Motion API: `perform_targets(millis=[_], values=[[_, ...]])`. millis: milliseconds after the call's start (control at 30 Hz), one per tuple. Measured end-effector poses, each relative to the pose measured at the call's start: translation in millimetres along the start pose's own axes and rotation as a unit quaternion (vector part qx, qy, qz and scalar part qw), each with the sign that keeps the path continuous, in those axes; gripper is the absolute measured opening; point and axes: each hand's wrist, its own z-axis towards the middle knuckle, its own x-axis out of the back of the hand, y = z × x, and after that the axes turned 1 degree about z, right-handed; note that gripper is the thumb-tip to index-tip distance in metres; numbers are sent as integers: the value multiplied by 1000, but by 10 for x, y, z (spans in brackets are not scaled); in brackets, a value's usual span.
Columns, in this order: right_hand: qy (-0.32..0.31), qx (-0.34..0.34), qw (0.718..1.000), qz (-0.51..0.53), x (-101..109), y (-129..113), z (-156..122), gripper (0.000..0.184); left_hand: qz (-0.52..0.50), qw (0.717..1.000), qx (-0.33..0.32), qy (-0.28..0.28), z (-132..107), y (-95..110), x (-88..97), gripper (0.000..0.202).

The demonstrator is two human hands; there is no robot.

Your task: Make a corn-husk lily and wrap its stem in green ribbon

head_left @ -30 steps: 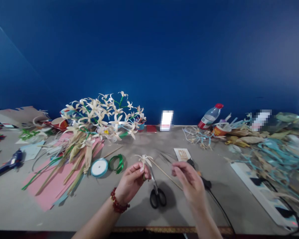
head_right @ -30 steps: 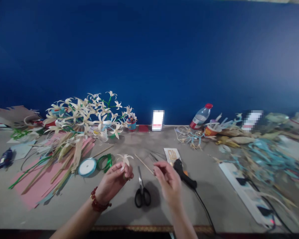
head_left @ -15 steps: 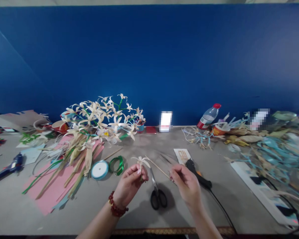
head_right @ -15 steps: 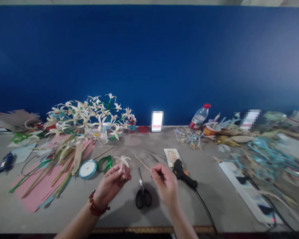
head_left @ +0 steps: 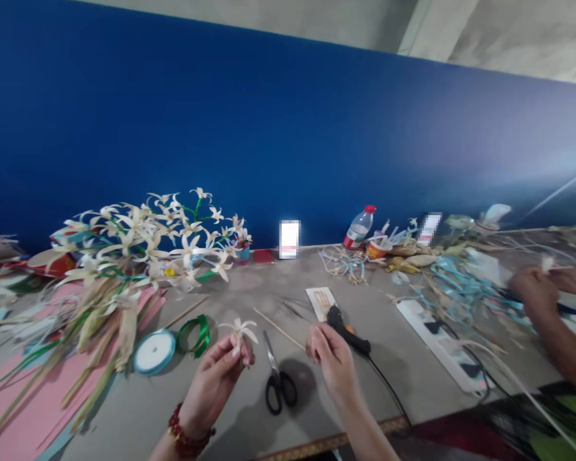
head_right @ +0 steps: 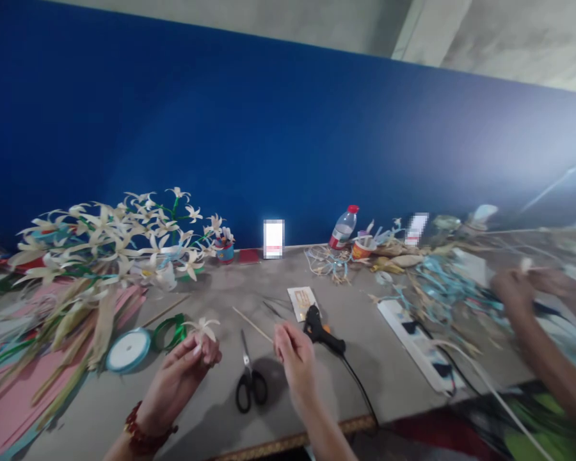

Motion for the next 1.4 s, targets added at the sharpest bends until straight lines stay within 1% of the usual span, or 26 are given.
perform_targets(millis=[100,200,267,333,400,433,500,567,600,700,733,767,833,867,933,1033,1100,1133,1200,1233,1267,1333,1400], values=[[-48,27,998,-32,47,-71,42,38,18,1000,-8,6,-67,-2,38,18],[-73,32,996,-43,154,-46,92,33,36,999,-19,15,-144,51,147,20],[-70,24,996,-43,263,14,119,37,49,998,-36,31,-193,105,243,20],[-45,25,997,-55,369,69,145,43,63,995,-52,52,-230,148,326,19],[-30,45,995,-85,434,91,173,47,69,994,-59,67,-248,166,376,18],[-32,60,992,-108,444,89,188,46,70,993,-60,71,-250,164,387,18],[-47,92,981,-162,423,76,209,37,67,993,-58,75,-244,150,386,17],[-68,120,964,-228,375,75,217,31,62,994,-51,76,-235,134,373,18],[-69,131,954,-259,353,85,218,33,60,994,-48,75,-233,129,368,18],[-44,159,929,-330,323,141,230,49,54,995,-45,71,-239,129,374,18],[-49,171,921,-347,326,159,240,51,54,995,-45,72,-241,134,383,18],[-63,183,911,-363,332,174,251,48,55,995,-45,75,-242,138,392,17],[-102,199,892,-393,347,198,269,32,60,994,-42,79,-235,145,406,17],[-111,201,886,-402,353,209,270,25,63,994,-40,79,-228,145,408,17],[-106,195,885,-410,361,230,253,22,65,995,-34,74,-213,139,396,17],[-96,187,886,-412,384,261,193,31,67,995,-26,64,-192,123,356,17],[-83,180,890,-410,421,281,144,22,66,996,-23,59,-180,113,330,17],[-78,173,896,-401,450,292,119,19,65,996,-21,58,-175,108,320,17],[-74,152,905,-391,533,320,74,24,65,996,-16,57,-164,96,307,16],[-68,144,903,-398,590,336,56,26,66,996,-11,57,-159,89,303,16],[-54,141,898,-414,661,353,44,27,67,996,-7,56,-154,80,298,16],[-17,142,875,-462,842,392,39,31,64,996,-4,54,-147,59,289,15],[9,142,852,-505,1066,442,60,24,62,997,-3,54,-142,38,276,16]])
